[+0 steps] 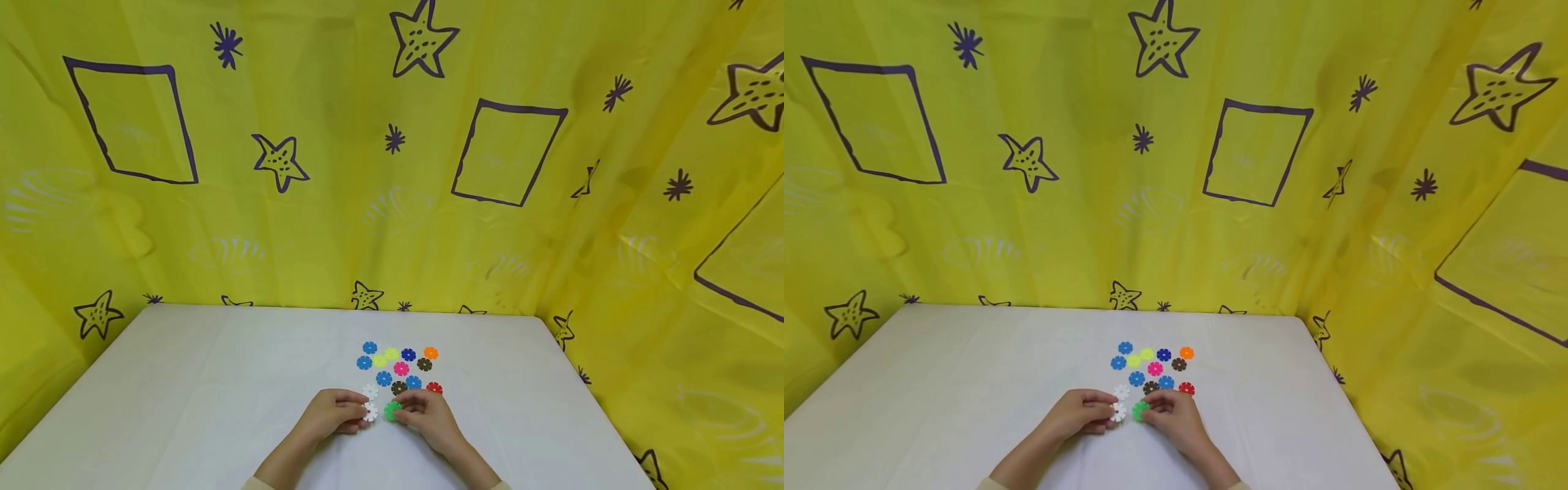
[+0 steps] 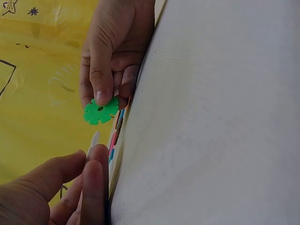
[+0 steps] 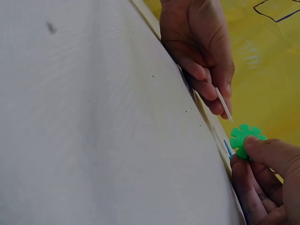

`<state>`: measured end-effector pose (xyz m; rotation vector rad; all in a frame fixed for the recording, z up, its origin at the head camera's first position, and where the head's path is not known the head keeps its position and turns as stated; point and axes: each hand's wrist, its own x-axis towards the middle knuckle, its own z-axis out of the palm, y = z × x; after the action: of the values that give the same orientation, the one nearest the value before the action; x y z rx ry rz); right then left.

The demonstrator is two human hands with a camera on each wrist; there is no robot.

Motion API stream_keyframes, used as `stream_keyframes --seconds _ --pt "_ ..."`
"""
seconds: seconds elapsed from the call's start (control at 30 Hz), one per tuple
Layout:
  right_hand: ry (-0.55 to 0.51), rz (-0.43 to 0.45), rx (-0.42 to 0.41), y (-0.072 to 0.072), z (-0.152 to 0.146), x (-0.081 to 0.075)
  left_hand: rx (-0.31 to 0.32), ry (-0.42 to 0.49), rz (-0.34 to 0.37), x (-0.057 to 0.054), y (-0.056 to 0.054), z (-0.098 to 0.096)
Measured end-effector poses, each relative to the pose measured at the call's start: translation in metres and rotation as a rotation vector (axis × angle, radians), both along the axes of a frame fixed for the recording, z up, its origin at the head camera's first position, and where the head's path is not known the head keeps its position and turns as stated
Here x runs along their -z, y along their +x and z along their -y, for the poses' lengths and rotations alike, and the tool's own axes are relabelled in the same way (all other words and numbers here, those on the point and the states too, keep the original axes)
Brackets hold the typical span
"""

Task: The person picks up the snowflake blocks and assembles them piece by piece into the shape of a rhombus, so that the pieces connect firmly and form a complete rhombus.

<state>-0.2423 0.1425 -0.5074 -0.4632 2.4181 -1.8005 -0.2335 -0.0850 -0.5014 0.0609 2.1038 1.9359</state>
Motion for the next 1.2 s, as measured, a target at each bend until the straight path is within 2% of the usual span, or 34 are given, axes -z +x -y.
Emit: stream_keyframes --seconds 0.33,0.8,1.2 --pt "-0.01 0.004 -0.009 -0.003 0.0063 0.0018 0.002 0.014 0.004 -0.0044 -0.0012 -0.0052" --pt "0.023 -0.019 0.013 -0.0019 0.0084 0.001 -0.039 0.044 0.017 -0.0072 0.0015 -0.0096" --pt "0.046 -0.038 0.039 0.0008 0.0097 0.0028 -0.043 0.042 0.006 -0.0041 0.0019 -0.0105"
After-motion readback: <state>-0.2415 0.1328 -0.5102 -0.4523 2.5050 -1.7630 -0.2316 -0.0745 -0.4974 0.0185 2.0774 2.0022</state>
